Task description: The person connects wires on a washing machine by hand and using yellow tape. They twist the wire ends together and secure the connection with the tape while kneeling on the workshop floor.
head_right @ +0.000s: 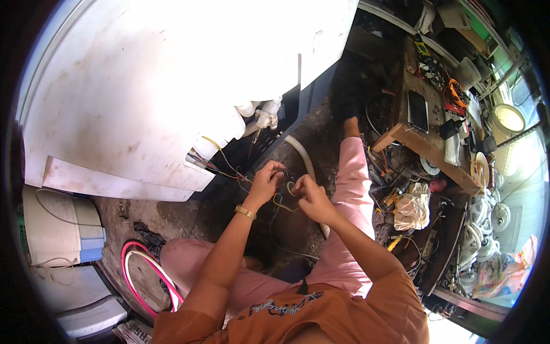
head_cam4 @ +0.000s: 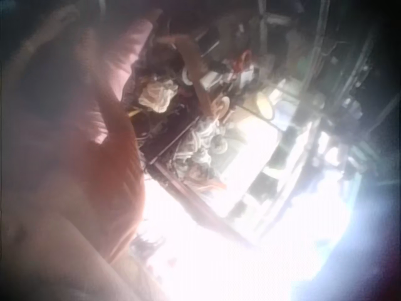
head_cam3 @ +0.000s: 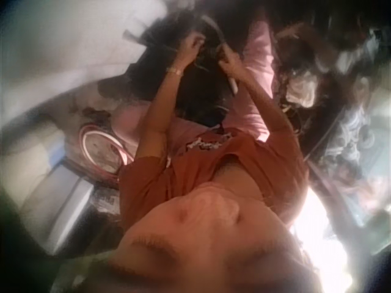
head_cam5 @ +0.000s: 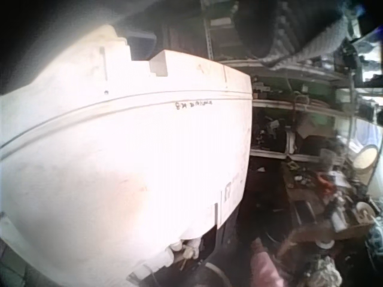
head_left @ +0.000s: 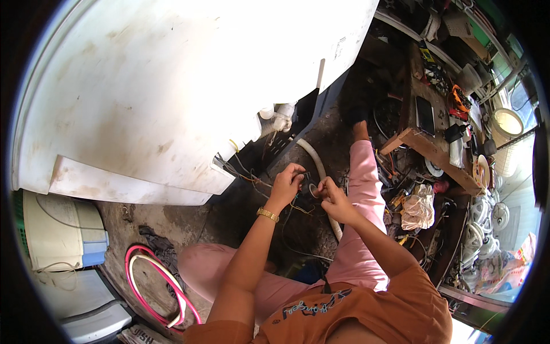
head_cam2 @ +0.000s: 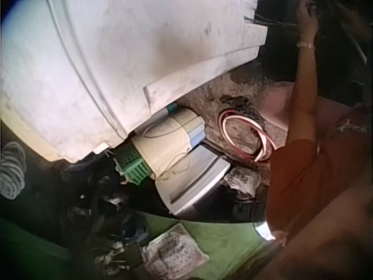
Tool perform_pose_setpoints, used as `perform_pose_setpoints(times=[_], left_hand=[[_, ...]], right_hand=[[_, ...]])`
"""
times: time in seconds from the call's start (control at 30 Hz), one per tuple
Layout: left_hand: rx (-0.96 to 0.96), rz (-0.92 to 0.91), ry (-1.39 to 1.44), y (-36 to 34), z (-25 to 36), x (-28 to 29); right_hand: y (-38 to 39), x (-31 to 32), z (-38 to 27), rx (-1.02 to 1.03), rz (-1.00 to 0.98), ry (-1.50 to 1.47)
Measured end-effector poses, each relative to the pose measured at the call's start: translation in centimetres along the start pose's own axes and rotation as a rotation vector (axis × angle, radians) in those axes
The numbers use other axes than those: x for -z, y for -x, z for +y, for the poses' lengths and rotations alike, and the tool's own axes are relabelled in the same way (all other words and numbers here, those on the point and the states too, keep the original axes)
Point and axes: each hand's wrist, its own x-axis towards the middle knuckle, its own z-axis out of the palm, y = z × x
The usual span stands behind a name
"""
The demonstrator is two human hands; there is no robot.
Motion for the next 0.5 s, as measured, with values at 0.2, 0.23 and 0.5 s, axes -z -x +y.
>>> perform_pose_setpoints(times=[0.2, 0.23, 0.5], left_hand=[[0.180, -0.198, 0.113, 0.2, 0.0, -0.1], [0.184, -0.230, 0.133, 0.3, -0.2, -0.5], [-0.116, -0.096, -0.049, 0.5, -1.6, -0.6]], right_hand=[[-4.1, 0.0, 5.8, 0.078, 0.235, 0.327], [-5.2, 0.5, 6.6, 0.040, 0.270, 0.214], [-7.1, 2.1, -2.3, -0.107, 0.054, -0.606]])
